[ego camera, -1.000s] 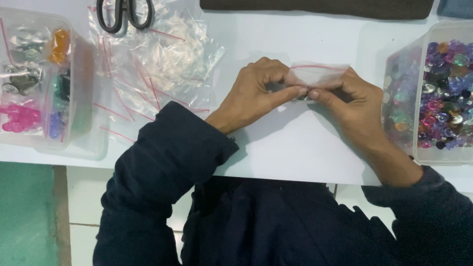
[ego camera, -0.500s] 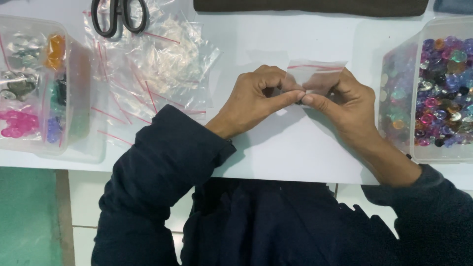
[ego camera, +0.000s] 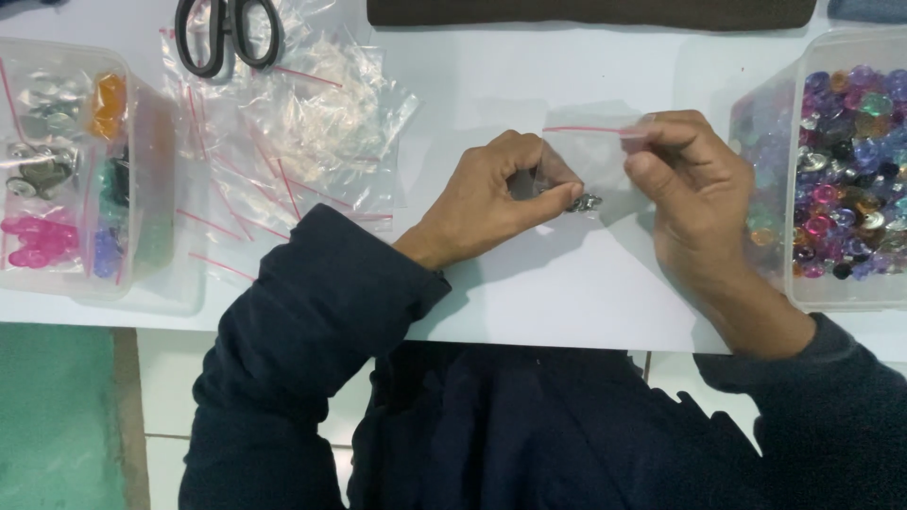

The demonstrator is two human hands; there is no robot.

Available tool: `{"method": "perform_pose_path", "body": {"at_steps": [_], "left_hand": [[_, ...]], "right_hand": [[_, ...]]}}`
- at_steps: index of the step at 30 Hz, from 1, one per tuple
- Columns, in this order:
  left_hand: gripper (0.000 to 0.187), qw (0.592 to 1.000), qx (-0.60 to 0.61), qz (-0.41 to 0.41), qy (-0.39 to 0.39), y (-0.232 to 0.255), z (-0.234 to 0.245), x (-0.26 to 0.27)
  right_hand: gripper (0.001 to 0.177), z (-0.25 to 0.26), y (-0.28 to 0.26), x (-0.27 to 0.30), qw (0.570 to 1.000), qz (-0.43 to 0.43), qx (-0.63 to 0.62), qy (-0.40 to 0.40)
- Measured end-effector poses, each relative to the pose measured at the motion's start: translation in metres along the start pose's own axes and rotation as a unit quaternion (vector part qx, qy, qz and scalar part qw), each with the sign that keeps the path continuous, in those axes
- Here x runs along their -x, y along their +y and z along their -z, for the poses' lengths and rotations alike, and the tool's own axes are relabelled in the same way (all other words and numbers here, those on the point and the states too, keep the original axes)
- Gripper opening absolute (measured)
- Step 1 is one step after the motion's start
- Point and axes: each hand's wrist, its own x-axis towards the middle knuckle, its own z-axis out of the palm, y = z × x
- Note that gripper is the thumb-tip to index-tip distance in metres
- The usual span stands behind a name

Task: Sorting and packaging small colorful buttons into plastic bags.

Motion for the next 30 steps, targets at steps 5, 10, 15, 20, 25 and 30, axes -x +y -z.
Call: {"method": "perform_pose_path", "body": {"at_steps": [5, 10, 15, 20, 25, 30], "left_hand": [[0.012, 1.000, 0.012, -0.019, -0.001, -0.005, -0.004, 0.002], [0.012, 0.999, 0.006, -0.014, -0.028, 0.002, -0.003, 0.000], [0.013, 0.997, -0.025, -0.055, -0.055, 0.000, -0.002, 0.000], [0.016, 0.997, -0.007, -0.060, -0.046, -0.018, -0.009, 0.001], [0.032, 0.993, -0.030, -0.100, -0.049, -0.027, -0.019, 0.001], [0.027, 0.991, -0.054, -0.108, -0.052, -0.017, -0.020, 0.002]], "right_hand": [[0.017, -0.010, -0.003, 0.002, 0.996, -0.041, 0.069, -0.049], [0.010, -0.006, -0.003, 0.003, 0.994, -0.017, 0.106, -0.033], [0.014, -0.004, 0.005, 0.003, 0.999, 0.019, 0.027, 0.012], [0.020, -0.015, -0.014, -0.002, 0.996, -0.033, 0.038, -0.080], [0.017, -0.011, -0.005, -0.005, 0.994, 0.016, 0.048, -0.100], [0.020, -0.008, -0.002, -0.006, 0.995, 0.010, 0.047, -0.085]]}}
